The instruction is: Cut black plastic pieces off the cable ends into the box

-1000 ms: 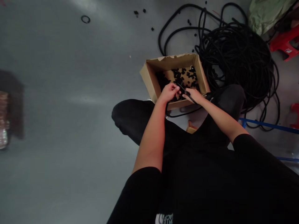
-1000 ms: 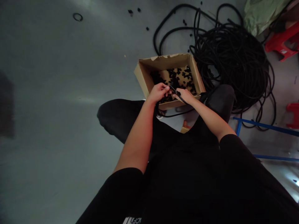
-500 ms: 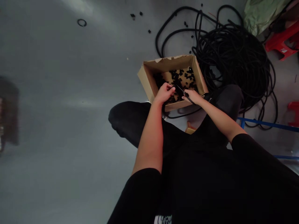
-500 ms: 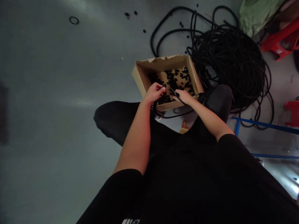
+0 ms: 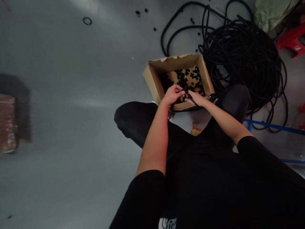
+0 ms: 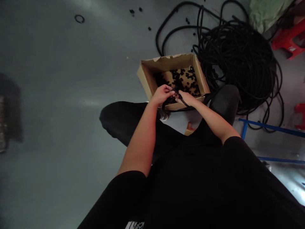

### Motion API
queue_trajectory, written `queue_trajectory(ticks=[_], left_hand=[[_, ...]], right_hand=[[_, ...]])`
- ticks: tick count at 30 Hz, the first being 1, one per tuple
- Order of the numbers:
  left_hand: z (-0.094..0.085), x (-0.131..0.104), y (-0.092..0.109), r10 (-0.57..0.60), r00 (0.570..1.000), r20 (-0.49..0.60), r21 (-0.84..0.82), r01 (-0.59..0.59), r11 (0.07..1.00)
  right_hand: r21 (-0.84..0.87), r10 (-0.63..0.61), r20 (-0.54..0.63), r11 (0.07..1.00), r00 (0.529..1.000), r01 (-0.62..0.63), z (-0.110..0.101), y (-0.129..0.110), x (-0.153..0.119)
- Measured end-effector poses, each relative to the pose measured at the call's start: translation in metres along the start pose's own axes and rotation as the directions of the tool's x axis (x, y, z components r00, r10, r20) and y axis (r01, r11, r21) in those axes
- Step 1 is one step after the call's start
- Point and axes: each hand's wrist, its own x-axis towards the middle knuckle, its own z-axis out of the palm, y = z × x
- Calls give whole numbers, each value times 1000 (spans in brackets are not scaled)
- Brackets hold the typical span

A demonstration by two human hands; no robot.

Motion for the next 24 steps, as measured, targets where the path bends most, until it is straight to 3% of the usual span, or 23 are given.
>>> queue_trajectory(ticks=[10, 16, 20, 24], left_hand=[[2, 3, -4, 74, 996, -51, 0, -74, 997], [2, 2, -1, 107, 991, -81, 31, -104, 994], [3, -5, 5, 82, 996, 40, -10, -82, 997], [1, -10, 11, 43, 986, 160, -68, -33, 997]], right_hand=[[-198, 73, -65, 977, 995, -84, 3, -5, -8], [-106, 50, -104, 992, 993, -61, 0, 1, -4], [-38, 27, -52, 999, 998, -29, -3, 3, -3], [-101, 20, -58, 995, 998, -26, -8, 0, -7]])
